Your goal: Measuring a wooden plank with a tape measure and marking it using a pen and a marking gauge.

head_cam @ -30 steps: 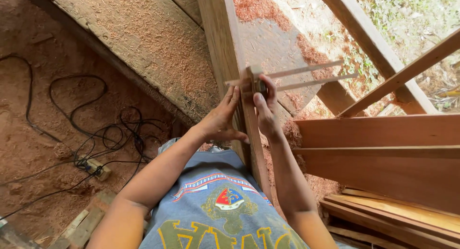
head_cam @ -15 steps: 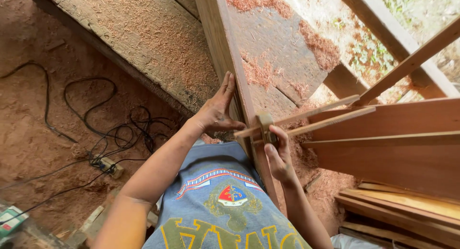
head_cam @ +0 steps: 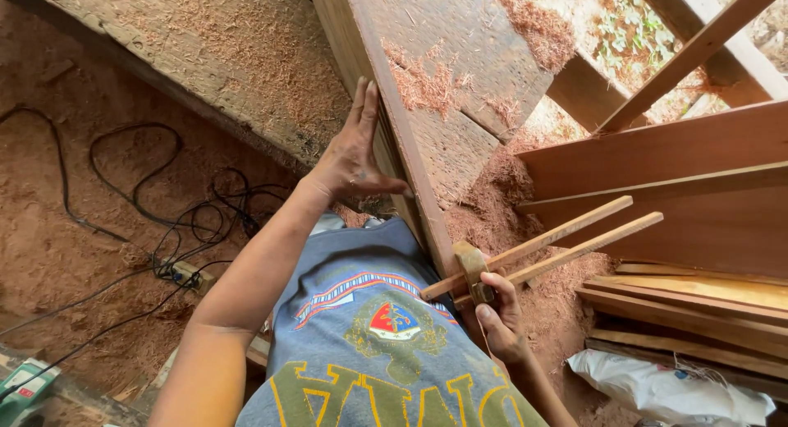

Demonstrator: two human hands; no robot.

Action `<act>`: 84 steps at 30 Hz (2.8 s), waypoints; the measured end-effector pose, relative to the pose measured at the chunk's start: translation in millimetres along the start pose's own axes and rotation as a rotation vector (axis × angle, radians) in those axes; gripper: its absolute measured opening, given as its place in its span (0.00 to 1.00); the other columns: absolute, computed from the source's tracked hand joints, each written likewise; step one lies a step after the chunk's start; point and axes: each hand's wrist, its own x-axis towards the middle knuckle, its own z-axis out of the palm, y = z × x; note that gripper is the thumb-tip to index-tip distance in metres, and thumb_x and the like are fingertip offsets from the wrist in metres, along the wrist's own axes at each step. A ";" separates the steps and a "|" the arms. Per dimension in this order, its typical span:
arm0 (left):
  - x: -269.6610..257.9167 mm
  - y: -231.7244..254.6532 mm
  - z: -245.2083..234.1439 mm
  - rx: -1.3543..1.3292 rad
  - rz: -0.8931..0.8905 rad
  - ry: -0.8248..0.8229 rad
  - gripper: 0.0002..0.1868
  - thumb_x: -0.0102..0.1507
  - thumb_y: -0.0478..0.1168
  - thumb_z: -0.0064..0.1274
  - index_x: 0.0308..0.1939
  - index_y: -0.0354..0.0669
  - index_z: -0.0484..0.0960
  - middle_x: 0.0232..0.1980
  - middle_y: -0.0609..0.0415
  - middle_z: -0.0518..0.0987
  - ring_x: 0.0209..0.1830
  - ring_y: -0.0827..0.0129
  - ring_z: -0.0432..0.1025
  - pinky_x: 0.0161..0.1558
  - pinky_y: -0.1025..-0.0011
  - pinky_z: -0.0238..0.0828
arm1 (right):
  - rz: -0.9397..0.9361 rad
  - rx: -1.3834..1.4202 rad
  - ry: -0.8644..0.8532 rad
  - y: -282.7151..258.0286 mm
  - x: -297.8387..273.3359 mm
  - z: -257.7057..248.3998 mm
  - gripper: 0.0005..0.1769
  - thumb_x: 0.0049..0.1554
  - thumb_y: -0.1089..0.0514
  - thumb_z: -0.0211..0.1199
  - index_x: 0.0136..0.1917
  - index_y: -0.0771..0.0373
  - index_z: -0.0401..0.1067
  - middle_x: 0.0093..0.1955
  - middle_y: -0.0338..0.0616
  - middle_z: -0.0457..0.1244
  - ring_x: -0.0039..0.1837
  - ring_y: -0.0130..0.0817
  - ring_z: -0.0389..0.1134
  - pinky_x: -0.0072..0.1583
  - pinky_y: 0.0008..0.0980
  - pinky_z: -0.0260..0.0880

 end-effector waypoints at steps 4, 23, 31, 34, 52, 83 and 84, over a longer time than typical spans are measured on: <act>-1.0 -1.7 -6.3 0.012 0.166 0.095 0.94 0.38 0.73 0.79 0.78 0.52 0.13 0.84 0.30 0.26 0.86 0.37 0.35 0.81 0.49 0.46 | -0.050 -0.062 -0.036 4.9 21.5 0.3 0.28 0.64 0.69 0.47 0.77 0.60 0.54 0.86 0.54 0.44 0.83 0.46 0.50 0.80 0.50 0.53; 1.1 -23.3 4.9 -0.036 0.060 0.108 0.94 0.27 0.67 0.76 0.78 0.49 0.21 0.85 0.36 0.33 0.80 0.42 0.55 0.60 0.63 0.78 | -0.141 -0.373 -0.116 7.7 160.6 30.3 0.28 0.70 0.61 0.53 0.80 0.56 0.52 0.69 0.43 0.55 0.68 0.30 0.56 0.73 0.33 0.58; -1.7 7.0 -8.6 -0.052 0.117 0.157 0.95 0.31 0.72 0.79 0.81 0.45 0.25 0.84 0.34 0.34 0.83 0.41 0.44 0.77 0.50 0.53 | -0.204 -0.285 -0.171 1.8 222.4 45.1 0.29 0.72 0.52 0.54 0.81 0.55 0.49 0.68 0.47 0.60 0.66 0.33 0.64 0.69 0.35 0.69; -3.2 20.9 -18.6 0.007 0.087 0.110 0.80 0.31 0.68 0.81 0.75 0.58 0.42 0.83 0.33 0.38 0.83 0.40 0.40 0.75 0.52 0.51 | -0.235 -0.348 -0.153 -0.1 247.0 50.2 0.30 0.72 0.50 0.54 0.81 0.56 0.50 0.69 0.47 0.59 0.69 0.33 0.62 0.70 0.36 0.68; -10.1 9.9 -17.6 -0.085 0.151 0.161 0.88 0.36 0.66 0.79 0.79 0.26 0.33 0.81 0.25 0.41 0.82 0.36 0.44 0.76 0.56 0.53 | -0.242 -0.349 -0.153 1.3 322.5 71.8 0.29 0.72 0.50 0.54 0.81 0.56 0.50 0.68 0.45 0.59 0.68 0.32 0.63 0.71 0.35 0.67; 6.4 22.1 27.6 -0.244 0.016 0.232 0.81 0.52 0.68 0.66 0.80 0.34 0.17 0.84 0.21 0.28 0.86 0.32 0.27 0.79 0.54 0.47 | -0.261 -0.276 -0.283 3.2 537.3 120.2 0.25 0.73 0.54 0.51 0.80 0.54 0.54 0.68 0.42 0.60 0.65 0.30 0.64 0.67 0.31 0.71; 6.9 22.3 27.0 -0.234 0.014 0.240 0.81 0.52 0.68 0.66 0.80 0.34 0.17 0.84 0.21 0.28 0.86 0.32 0.27 0.79 0.54 0.47 | -0.267 -0.270 -0.293 5.5 556.5 122.9 0.25 0.73 0.54 0.51 0.80 0.54 0.54 0.68 0.42 0.60 0.65 0.30 0.64 0.67 0.31 0.71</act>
